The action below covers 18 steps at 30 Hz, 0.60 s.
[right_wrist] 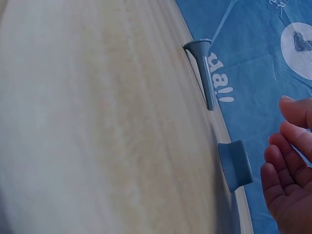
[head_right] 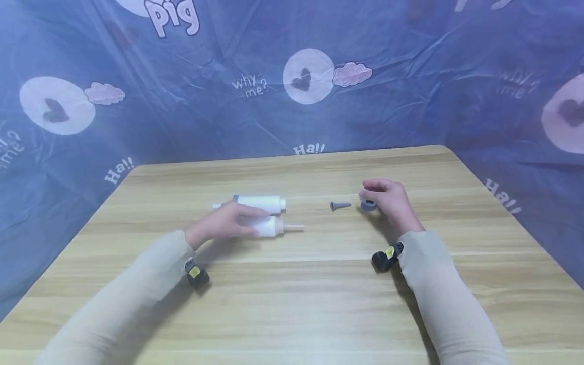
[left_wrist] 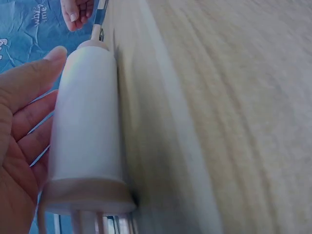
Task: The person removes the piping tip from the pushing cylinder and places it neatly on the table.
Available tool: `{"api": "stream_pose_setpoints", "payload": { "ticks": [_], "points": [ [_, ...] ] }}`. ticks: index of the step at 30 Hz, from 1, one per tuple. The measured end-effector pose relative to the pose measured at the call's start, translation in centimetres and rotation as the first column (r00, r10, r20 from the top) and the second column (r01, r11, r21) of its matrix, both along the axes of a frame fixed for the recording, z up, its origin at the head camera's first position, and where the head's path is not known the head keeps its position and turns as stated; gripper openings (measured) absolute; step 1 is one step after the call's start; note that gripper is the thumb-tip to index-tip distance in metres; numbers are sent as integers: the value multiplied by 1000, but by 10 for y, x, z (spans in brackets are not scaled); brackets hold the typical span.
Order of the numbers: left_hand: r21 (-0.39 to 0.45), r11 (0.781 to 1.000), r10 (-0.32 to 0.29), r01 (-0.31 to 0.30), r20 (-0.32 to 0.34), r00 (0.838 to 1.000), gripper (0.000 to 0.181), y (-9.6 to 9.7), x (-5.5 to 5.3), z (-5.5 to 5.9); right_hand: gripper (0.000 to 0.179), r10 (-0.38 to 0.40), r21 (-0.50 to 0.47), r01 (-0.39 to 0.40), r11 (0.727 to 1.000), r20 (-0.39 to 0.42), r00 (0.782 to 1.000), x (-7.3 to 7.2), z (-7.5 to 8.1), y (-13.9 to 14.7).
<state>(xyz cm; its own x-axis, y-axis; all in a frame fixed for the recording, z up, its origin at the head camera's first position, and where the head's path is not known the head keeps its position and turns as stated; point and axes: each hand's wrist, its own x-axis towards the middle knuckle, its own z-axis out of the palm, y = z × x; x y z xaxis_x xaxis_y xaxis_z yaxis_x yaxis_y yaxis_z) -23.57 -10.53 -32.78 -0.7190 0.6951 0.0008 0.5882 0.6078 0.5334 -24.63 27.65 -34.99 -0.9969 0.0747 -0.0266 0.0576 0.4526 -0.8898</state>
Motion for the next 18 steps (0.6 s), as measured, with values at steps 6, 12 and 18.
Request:
{"api": "stream_pose_setpoints", "payload": {
  "ticks": [6,12,18],
  "points": [
    [-33,998,-55,52,-113,992,47,-2,2,-8,54,9,-62,-8,998,20,1000,2,1,-2],
    [-97,991,-108,90,-202,973,52,-2,4,-9,54,9,-110,-6,994,26,1000,3,0,-5],
    [-182,977,-155,116,-218,964,61,-2,7,-8,56,18,-170,-11,985,40,999,2,-1,-6]
  ]
}}
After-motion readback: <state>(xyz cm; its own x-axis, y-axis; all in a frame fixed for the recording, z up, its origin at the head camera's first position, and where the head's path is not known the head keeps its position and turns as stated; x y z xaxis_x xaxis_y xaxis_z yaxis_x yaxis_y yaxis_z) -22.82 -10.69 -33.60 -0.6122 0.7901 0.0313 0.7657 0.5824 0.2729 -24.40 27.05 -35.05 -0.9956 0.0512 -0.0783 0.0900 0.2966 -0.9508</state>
